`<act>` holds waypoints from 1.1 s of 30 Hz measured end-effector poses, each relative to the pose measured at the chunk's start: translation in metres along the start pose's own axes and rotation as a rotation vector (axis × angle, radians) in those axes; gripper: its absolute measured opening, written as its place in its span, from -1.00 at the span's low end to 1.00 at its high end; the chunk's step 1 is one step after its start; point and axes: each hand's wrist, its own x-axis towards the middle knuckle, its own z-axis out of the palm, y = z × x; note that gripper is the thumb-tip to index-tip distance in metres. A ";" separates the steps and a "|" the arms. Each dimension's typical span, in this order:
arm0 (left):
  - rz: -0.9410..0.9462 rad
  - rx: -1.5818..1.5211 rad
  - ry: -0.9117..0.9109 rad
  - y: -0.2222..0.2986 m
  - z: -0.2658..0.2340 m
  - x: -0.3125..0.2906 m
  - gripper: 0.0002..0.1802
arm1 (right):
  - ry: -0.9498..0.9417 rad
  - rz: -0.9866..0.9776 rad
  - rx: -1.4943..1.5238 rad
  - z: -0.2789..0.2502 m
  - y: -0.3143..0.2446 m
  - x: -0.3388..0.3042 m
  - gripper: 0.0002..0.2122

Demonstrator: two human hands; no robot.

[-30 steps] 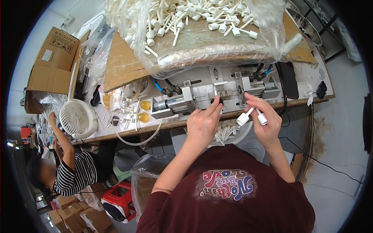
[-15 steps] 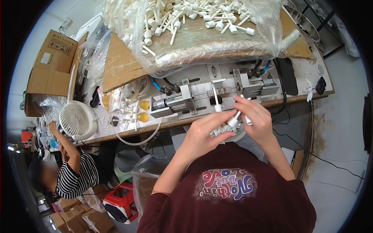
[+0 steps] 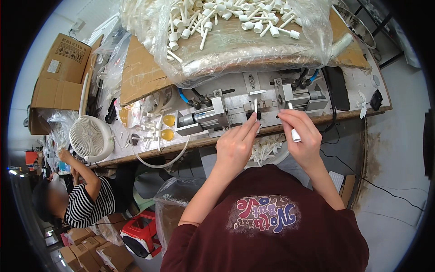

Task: Assembling small white plastic components using a pneumatic assembly machine in a workshop.

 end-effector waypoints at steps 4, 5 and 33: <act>0.051 0.180 -0.088 0.006 0.002 0.009 -0.72 | -0.039 0.059 0.060 -0.007 -0.009 -0.002 -0.64; 0.054 0.201 -0.062 0.008 0.003 0.010 -0.72 | -0.046 0.040 0.058 -0.011 -0.011 0.000 -0.60; 0.057 0.195 -0.184 -0.003 -0.004 0.019 -0.88 | -0.115 -0.024 0.198 -0.006 -0.011 -0.005 -0.44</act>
